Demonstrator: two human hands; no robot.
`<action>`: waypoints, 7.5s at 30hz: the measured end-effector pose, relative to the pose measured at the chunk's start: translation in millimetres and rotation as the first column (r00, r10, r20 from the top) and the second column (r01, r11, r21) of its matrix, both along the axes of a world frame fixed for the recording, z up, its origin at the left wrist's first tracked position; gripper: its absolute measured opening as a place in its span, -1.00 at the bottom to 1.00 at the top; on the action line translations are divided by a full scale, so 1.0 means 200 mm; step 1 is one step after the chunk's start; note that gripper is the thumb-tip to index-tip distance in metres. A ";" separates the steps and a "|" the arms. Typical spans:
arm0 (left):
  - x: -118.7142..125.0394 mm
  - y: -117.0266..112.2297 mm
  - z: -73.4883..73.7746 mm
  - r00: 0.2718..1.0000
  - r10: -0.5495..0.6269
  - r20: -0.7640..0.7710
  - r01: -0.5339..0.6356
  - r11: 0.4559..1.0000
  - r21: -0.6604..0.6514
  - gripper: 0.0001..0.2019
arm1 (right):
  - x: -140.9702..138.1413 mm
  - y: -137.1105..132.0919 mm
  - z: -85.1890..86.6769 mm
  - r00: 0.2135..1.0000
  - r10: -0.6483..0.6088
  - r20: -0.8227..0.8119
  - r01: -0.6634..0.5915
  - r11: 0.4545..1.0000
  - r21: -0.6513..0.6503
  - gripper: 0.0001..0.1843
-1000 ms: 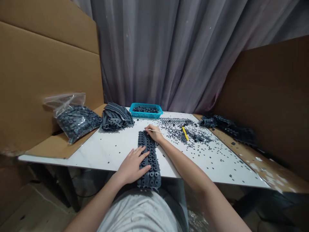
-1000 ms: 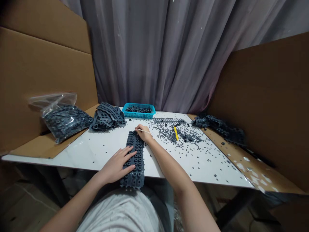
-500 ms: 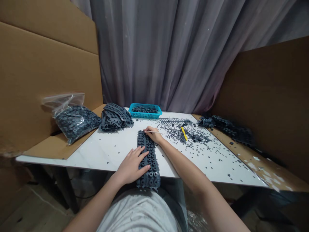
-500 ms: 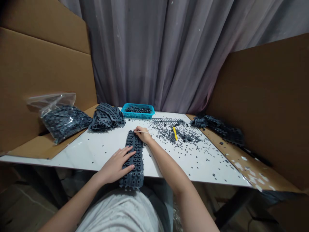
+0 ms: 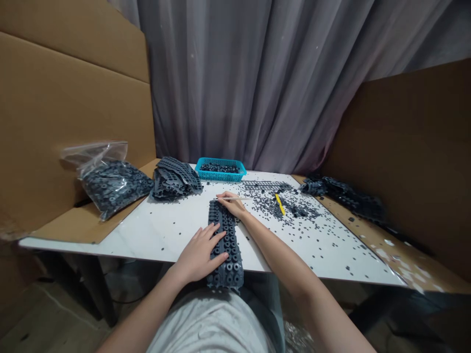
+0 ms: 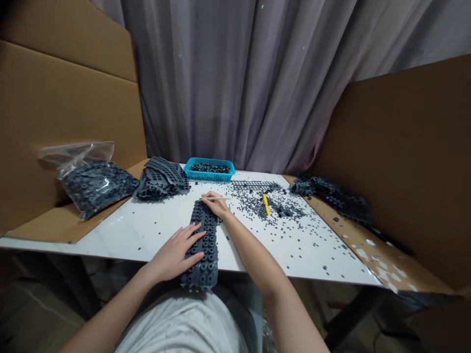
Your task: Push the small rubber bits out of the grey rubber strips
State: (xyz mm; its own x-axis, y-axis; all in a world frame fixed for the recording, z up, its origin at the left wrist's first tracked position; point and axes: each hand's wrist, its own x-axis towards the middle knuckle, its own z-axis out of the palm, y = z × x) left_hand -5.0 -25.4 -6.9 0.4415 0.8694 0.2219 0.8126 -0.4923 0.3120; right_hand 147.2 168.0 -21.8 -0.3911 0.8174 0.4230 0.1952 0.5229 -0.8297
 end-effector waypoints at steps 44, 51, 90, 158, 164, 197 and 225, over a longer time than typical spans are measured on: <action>0.00 0.01 0.00 1.000 -0.001 0.005 0.001 1.000 -0.030 -0.44 | 0.01 -0.12 0.03 0.982 0.189 0.011 -0.189 0.981 -0.032 -0.74; 0.00 0.00 0.00 1.000 -0.001 0.016 0.002 1.000 -0.023 -0.45 | 0.00 -0.11 0.03 0.984 0.177 0.032 -0.176 0.984 -0.005 -0.78; 0.00 0.00 0.01 1.000 0.007 -0.021 -0.007 1.000 -0.026 -0.43 | -0.01 -0.07 0.01 0.989 0.099 0.110 -0.116 0.979 0.167 -0.81; 0.00 -0.01 0.02 1.000 0.006 0.005 -0.006 0.999 -0.043 -0.42 | 0.03 -0.21 0.06 0.977 0.211 0.042 -0.208 0.976 -0.058 -0.70; 0.00 -0.01 0.01 1.000 0.011 0.015 -0.010 0.999 -0.043 -0.42 | 0.03 -0.20 0.05 0.974 0.186 0.126 -0.199 0.975 0.096 -0.74; 0.00 -0.01 0.01 1.000 0.003 0.018 -0.002 0.999 -0.039 -0.43 | 0.06 -0.22 0.11 0.990 -0.113 -0.085 0.109 0.993 -0.050 -0.73; 0.00 -0.01 0.00 1.000 0.001 0.029 -0.001 1.000 0.011 -0.45 | 0.71 -0.07 0.30 0.723 -0.650 -0.233 0.516 0.733 -0.442 -0.82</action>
